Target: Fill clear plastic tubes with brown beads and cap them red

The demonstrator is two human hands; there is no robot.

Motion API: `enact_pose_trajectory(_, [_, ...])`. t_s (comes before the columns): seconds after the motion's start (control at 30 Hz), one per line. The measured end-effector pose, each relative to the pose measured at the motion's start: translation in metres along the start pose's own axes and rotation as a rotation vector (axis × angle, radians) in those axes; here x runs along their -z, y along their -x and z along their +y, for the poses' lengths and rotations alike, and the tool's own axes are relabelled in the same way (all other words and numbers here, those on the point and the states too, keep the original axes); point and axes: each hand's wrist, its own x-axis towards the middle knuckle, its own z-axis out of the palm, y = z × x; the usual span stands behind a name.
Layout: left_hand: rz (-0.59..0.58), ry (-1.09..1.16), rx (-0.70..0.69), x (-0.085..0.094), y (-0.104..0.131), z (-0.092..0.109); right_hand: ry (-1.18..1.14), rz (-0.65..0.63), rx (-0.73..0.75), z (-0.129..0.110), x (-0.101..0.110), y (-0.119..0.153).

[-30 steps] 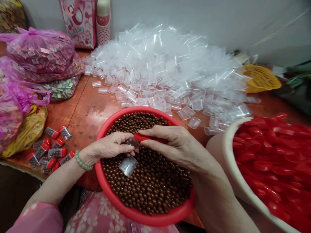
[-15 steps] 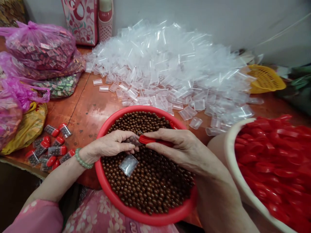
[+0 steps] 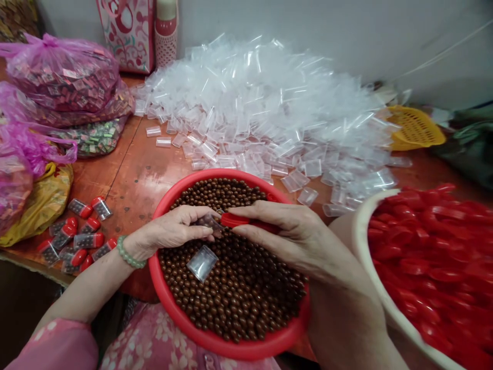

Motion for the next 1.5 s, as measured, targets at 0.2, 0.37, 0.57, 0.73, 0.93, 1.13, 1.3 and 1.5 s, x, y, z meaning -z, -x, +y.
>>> enact_pose_trajectory(0.2, [0.001,0.011,0.027,-0.002,0.001,-0.001,0.035,-0.044,0.039,-0.004,-0.006,-0.01])
enact_pose_trajectory(0.37, [0.014,-0.024,0.022,-0.001,0.0,0.0,0.08,-0.094,0.027,-0.003,0.0,-0.006])
enact_pose_trajectory(0.57, [0.019,0.054,0.017,-0.001,0.0,0.003,0.131,-0.191,-0.012,0.002,0.006,0.001])
enact_pose_trajectory(0.73, [0.024,0.228,0.019,0.002,0.001,0.002,0.024,-0.166,-0.085,0.005,0.005,0.006])
enact_pose_trajectory(0.93, [-0.019,0.518,-0.02,0.005,0.001,-0.001,-0.327,0.164,-0.236,0.001,-0.009,0.001])
enact_pose_trajectory(1.13, [-0.07,0.618,0.005,0.002,0.004,-0.001,-0.273,0.28,-0.137,-0.008,-0.027,-0.014])
enact_pose_trajectory(1.3, [-0.083,0.625,0.049,-0.002,0.005,0.0,-0.435,0.281,-0.244,-0.009,-0.03,-0.014])
enact_pose_trajectory(1.5, [-0.028,0.456,-0.019,-0.007,0.006,-0.003,-0.549,0.09,-0.285,-0.002,-0.032,-0.012])
